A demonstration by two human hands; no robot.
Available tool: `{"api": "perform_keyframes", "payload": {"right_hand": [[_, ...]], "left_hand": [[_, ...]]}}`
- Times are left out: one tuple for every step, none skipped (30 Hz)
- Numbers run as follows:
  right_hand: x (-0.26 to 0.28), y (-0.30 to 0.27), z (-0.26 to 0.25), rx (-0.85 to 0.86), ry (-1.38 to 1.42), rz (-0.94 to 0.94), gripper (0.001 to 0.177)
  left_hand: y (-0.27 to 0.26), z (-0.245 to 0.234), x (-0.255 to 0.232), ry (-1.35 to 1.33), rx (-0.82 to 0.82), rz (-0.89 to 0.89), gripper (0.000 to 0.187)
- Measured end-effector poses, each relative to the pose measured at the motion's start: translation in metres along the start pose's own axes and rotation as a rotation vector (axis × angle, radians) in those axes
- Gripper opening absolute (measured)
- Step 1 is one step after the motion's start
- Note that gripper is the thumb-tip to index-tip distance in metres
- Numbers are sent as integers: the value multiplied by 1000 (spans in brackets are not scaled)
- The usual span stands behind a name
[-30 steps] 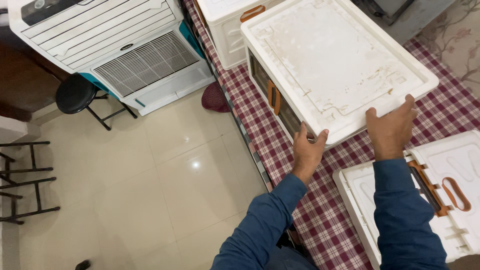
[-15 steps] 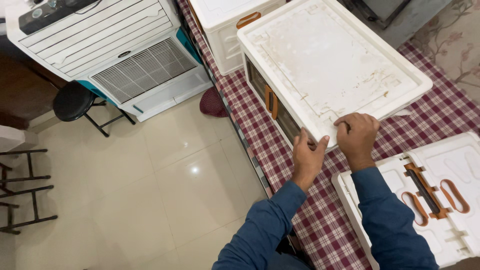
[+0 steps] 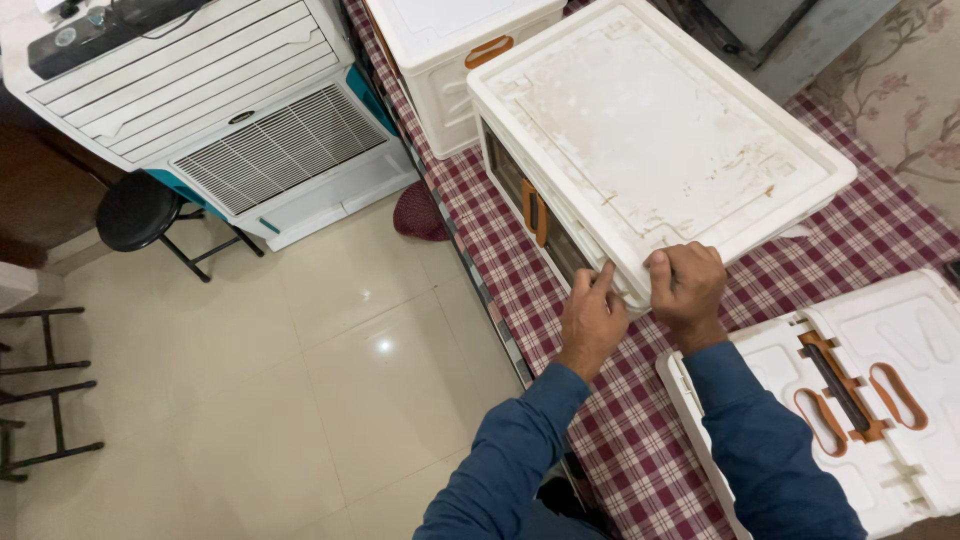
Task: The person assembles two white plastic coolers on a checkered tablecloth. They unfold the side panels, insert the base trays, and secure the lids on each cooler.
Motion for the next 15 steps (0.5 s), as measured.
{"api": "perform_keyframes", "payload": {"right_hand": [[1, -2, 3, 6, -5, -6, 28], [2, -2, 4, -1, 6, -3, 28], [3, -2, 6, -7, 18, 0, 28], [4, -3, 8, -12, 31, 5, 28], [6, -3, 9, -19, 34, -7, 27], [8, -5, 8, -28, 35, -16, 26], [10, -6, 8, -36, 35, -24, 25], [10, -5, 8, -39, 38, -26, 25], [11, -5, 8, -41, 41, -28, 25], [11, -4, 9, -42, 45, -30, 24], [11, -3, 9, -45, 47, -28, 25], [11, -3, 10, -45, 51, -24, 25], [11, -4, 10, -46, 55, -20, 25], [10, -4, 11, -49, 56, -17, 25], [10, -4, 11, -51, 58, -14, 25]], "left_hand": [[2, -2, 1, 88, 25, 21, 50], [5, -4, 2, 177, 45, 46, 51], [6, -8, 0, 172, 46, 92, 54], [5, -11, 0, 168, 47, 135, 57], [4, -12, -1, 163, 48, 177, 61], [3, -10, 1, 141, 74, 174, 65], [1, -8, 4, 119, 101, 171, 69], [1, -5, 4, 95, 125, 171, 73], [2, -6, 3, 72, 124, 183, 76], [2, -6, 3, 49, 123, 192, 80], [2, -7, 2, 26, 121, 202, 84], [2, -5, 5, 27, 137, 173, 85], [3, -2, 7, 29, 154, 144, 87], [3, 1, 9, 31, 169, 116, 88], [3, 4, 9, 54, 164, 96, 91]]}}
Point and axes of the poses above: each hand's wrist, its own y-axis towards the middle knuckle, its own z-axis out of the palm, x = y × z, the point moved 9 cm from there along y, towards the middle knuckle, and after that the axes turned 12 degrees about y, right-handed, at the moved point
